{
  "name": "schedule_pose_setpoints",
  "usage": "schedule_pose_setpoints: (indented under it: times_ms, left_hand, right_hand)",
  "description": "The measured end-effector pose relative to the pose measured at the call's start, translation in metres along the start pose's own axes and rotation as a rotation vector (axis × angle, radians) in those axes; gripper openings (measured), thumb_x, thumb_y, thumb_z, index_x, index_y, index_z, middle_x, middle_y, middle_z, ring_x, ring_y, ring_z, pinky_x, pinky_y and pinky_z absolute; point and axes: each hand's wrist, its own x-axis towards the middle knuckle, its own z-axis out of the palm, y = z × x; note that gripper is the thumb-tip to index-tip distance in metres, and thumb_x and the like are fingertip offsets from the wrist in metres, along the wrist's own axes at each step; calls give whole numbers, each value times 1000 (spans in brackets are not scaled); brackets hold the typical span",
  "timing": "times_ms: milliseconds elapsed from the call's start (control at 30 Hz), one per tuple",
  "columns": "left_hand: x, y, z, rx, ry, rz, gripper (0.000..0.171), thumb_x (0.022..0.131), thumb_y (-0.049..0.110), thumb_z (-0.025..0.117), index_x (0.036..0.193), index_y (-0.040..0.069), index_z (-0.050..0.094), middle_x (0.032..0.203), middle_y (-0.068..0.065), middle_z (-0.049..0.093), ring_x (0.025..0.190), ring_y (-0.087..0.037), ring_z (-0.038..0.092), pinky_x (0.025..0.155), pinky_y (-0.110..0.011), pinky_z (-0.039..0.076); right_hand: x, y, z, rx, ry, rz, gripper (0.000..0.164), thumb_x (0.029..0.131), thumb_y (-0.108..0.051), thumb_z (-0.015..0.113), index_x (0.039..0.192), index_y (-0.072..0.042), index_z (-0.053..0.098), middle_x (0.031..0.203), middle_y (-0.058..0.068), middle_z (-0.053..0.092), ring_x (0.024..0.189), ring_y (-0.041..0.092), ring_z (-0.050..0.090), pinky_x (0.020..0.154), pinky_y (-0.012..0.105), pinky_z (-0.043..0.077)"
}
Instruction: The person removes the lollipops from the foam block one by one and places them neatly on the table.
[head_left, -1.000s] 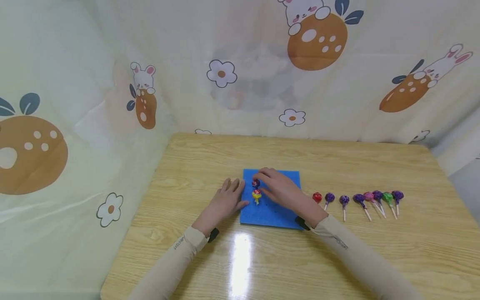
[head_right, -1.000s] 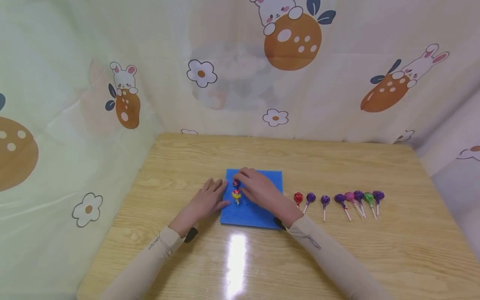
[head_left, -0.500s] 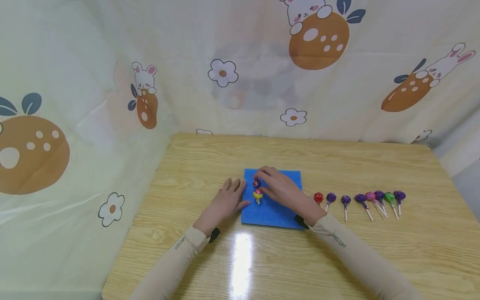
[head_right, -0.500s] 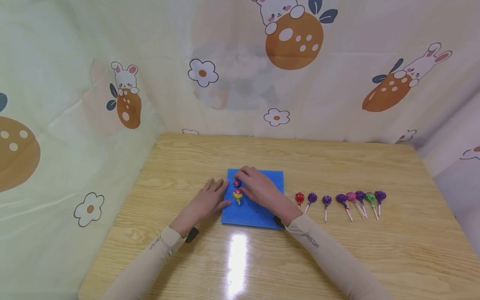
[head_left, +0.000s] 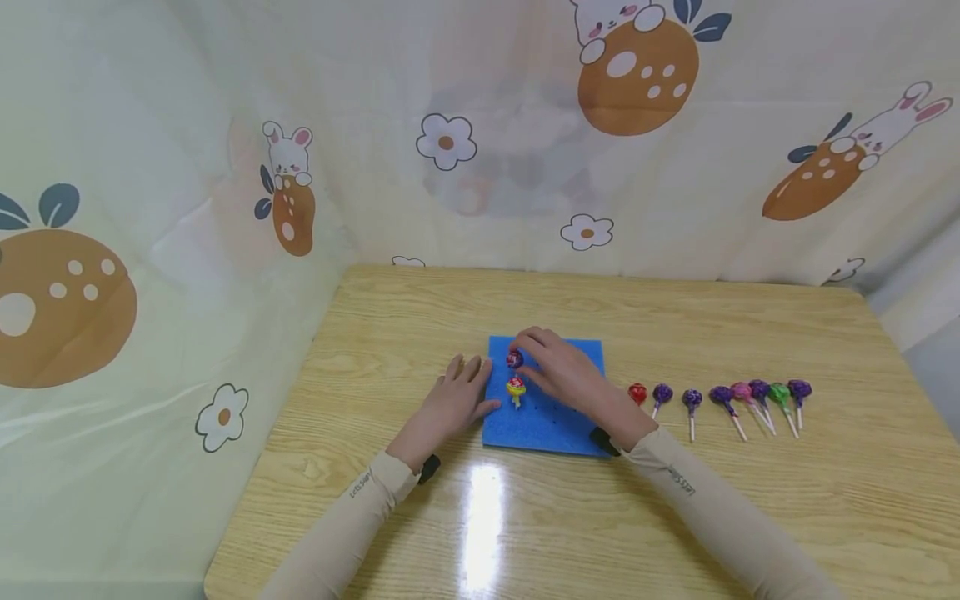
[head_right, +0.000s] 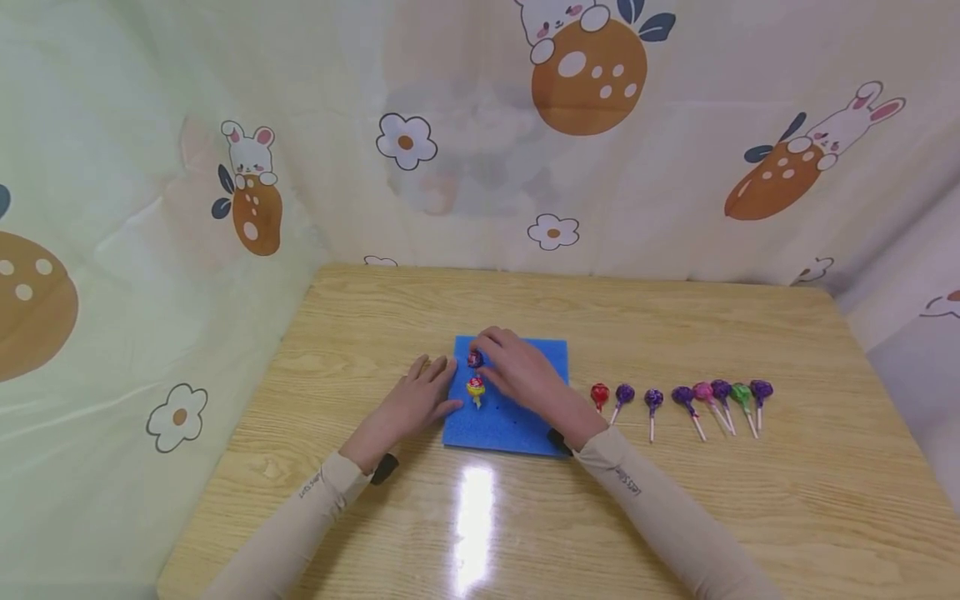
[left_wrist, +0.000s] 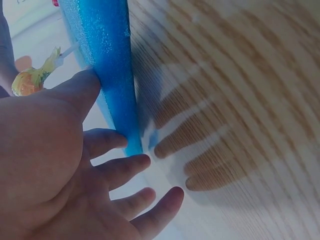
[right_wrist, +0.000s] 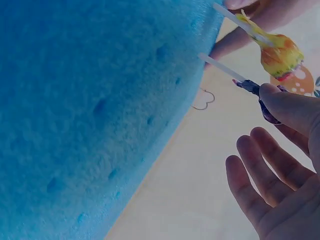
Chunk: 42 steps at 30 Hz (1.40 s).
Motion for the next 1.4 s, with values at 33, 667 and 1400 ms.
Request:
schedule_pose_setpoints:
  times_ms: [33, 667, 1400]
  left_hand:
    - [0, 0, 0, 0, -2, -1, 71, 104, 51, 45, 161, 12, 25, 165, -15, 28, 153, -42, 19, 116, -59, 37]
    - [0, 2, -1, -2, -13, -2, 72, 104, 53, 43, 161, 12, 25, 165, -15, 27, 153, -43, 19, 116, -58, 36]
    - [-1, 2, -5, -21, -22, -2, 73, 104, 52, 43, 161, 12, 22, 166, -14, 25, 154, -42, 17, 117, -60, 35]
  right_hand:
    - [0, 0, -2, 12, -5, 17, 33, 93, -19, 73, 123, -12, 63, 126, 8, 62, 116, 26, 62, 96, 45, 56]
    - [-17, 24, -29, 361, -207, 286, 23, 94, -21, 72, 118, -19, 73, 125, 7, 65, 115, 27, 62, 93, 49, 57]
    - [-43, 45, -34, 425, -194, 324, 28, 96, -27, 70, 122, -19, 71, 120, 3, 68, 112, 24, 63, 92, 47, 57]
